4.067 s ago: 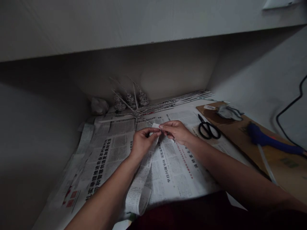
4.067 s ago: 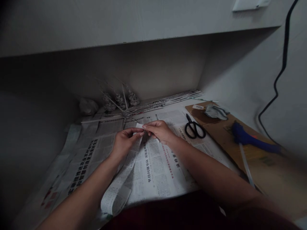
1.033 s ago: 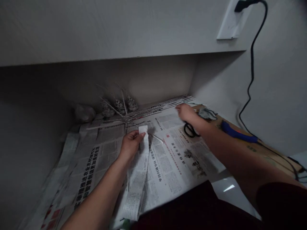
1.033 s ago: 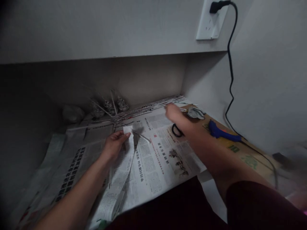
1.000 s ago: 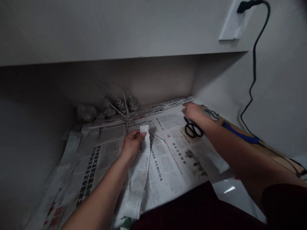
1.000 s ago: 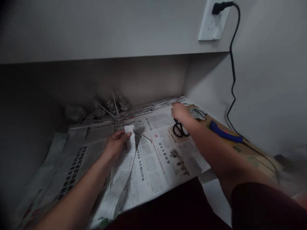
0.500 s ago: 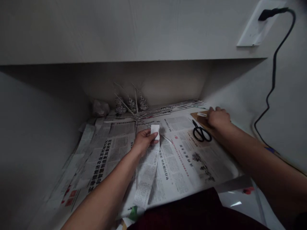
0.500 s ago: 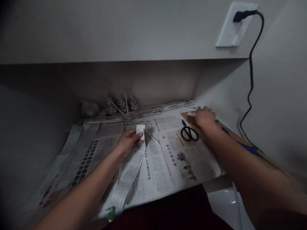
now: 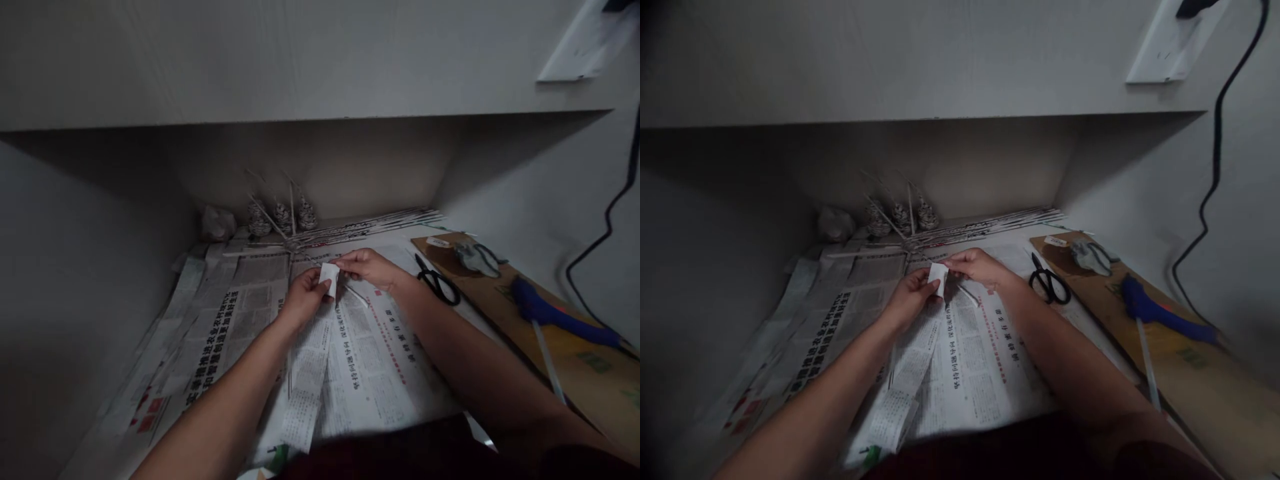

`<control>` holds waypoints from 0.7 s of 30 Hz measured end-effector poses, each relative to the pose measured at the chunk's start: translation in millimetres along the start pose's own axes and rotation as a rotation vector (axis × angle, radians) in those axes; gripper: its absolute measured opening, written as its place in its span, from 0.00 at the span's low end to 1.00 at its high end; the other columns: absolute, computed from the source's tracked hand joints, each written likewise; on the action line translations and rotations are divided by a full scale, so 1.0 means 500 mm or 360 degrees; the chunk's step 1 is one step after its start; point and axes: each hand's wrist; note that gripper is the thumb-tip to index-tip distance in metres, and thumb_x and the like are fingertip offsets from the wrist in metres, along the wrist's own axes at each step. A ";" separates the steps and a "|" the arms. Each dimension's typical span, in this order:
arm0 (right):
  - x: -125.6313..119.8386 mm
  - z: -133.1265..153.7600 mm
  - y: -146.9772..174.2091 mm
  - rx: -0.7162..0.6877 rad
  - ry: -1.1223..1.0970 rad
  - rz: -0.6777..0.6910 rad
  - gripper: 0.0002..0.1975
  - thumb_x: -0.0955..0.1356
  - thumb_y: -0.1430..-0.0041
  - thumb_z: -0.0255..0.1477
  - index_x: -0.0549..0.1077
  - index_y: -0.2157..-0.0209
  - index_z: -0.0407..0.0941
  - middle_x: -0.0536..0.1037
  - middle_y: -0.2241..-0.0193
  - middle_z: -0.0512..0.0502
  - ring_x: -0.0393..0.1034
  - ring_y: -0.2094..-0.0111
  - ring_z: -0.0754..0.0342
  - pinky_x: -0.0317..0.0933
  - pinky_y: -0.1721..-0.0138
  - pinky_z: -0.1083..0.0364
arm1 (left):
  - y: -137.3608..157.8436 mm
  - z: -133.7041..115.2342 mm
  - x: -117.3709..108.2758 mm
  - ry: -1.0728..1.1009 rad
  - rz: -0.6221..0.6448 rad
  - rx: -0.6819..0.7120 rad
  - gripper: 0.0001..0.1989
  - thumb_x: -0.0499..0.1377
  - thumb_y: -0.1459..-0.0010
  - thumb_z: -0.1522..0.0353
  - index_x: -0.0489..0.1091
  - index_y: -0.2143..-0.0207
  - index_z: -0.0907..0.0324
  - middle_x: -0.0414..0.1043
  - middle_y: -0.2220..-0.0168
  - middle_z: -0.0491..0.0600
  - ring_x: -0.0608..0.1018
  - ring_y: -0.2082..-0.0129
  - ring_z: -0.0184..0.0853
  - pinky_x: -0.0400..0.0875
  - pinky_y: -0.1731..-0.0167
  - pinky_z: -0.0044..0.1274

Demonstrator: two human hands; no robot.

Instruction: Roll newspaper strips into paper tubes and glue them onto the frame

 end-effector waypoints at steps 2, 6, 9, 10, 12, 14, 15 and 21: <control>-0.001 -0.007 0.003 0.0025 -0.0038 -0.0050 0.19 0.72 0.53 0.40 0.79 0.65 0.39 0.70 0.80 0.51 0.56 0.79 0.63 0.44 0.80 0.61 | -0.001 0.003 0.002 -0.0023 0.0002 -0.0017 0.17 0.65 0.56 0.65 0.73 0.63 0.63 0.74 0.70 0.50 0.72 0.75 0.30 0.69 0.78 0.21; -0.002 -0.019 0.012 0.0056 -0.0214 -0.0013 0.18 0.72 0.53 0.38 0.79 0.64 0.40 0.71 0.78 0.50 0.58 0.79 0.63 0.46 0.80 0.61 | 0.002 0.001 0.005 -0.0054 0.0011 -0.0017 0.15 0.64 0.55 0.66 0.71 0.63 0.63 0.74 0.71 0.49 0.72 0.76 0.30 0.69 0.77 0.21; -0.004 -0.025 0.013 0.0067 -0.0327 0.0083 0.18 0.72 0.52 0.37 0.79 0.61 0.41 0.72 0.76 0.49 0.60 0.77 0.63 0.48 0.79 0.61 | 0.003 -0.002 0.006 -0.0065 -0.0029 -0.0025 0.16 0.64 0.54 0.67 0.69 0.61 0.62 0.73 0.73 0.48 0.72 0.77 0.30 0.69 0.77 0.21; -0.005 -0.026 0.013 0.0068 -0.0333 0.0089 0.18 0.72 0.52 0.37 0.79 0.61 0.41 0.72 0.76 0.49 0.61 0.77 0.63 0.48 0.80 0.62 | 0.003 -0.002 0.006 -0.0077 -0.0042 -0.0031 0.17 0.64 0.54 0.67 0.68 0.61 0.62 0.73 0.74 0.48 0.72 0.77 0.30 0.69 0.77 0.22; -0.007 -0.027 0.012 0.0074 -0.0316 0.0072 0.16 0.72 0.52 0.36 0.79 0.63 0.42 0.72 0.76 0.50 0.61 0.77 0.63 0.47 0.81 0.62 | 0.002 -0.002 0.005 -0.0108 -0.0062 -0.0022 0.17 0.63 0.54 0.67 0.66 0.60 0.62 0.73 0.75 0.48 0.73 0.78 0.31 0.69 0.77 0.22; -0.005 -0.026 0.011 0.0089 -0.0287 0.0045 0.16 0.72 0.53 0.36 0.79 0.64 0.41 0.72 0.78 0.50 0.60 0.78 0.63 0.45 0.82 0.62 | 0.002 -0.001 0.005 -0.0136 -0.0076 0.0004 0.18 0.63 0.53 0.67 0.64 0.58 0.61 0.73 0.75 0.48 0.73 0.78 0.31 0.70 0.77 0.23; -0.004 -0.025 0.012 0.0095 -0.0275 0.0027 0.16 0.72 0.53 0.37 0.79 0.64 0.41 0.72 0.79 0.50 0.59 0.79 0.64 0.45 0.82 0.62 | 0.002 -0.001 0.005 -0.0148 -0.0076 0.0016 0.19 0.62 0.52 0.68 0.64 0.58 0.61 0.73 0.75 0.47 0.73 0.77 0.31 0.70 0.77 0.23; 0.016 -0.010 0.016 0.0100 -0.0271 -0.0070 0.18 0.74 0.57 0.38 0.79 0.69 0.38 0.71 0.81 0.50 0.59 0.80 0.63 0.45 0.84 0.62 | 0.003 0.004 0.000 -0.0236 -0.0044 0.0086 0.21 0.62 0.52 0.66 0.63 0.56 0.60 0.73 0.76 0.46 0.73 0.78 0.30 0.69 0.77 0.22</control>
Point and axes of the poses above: each hand's wrist, its own y-axis away from the middle knuckle, its own x-axis out of the palm, z = x × y
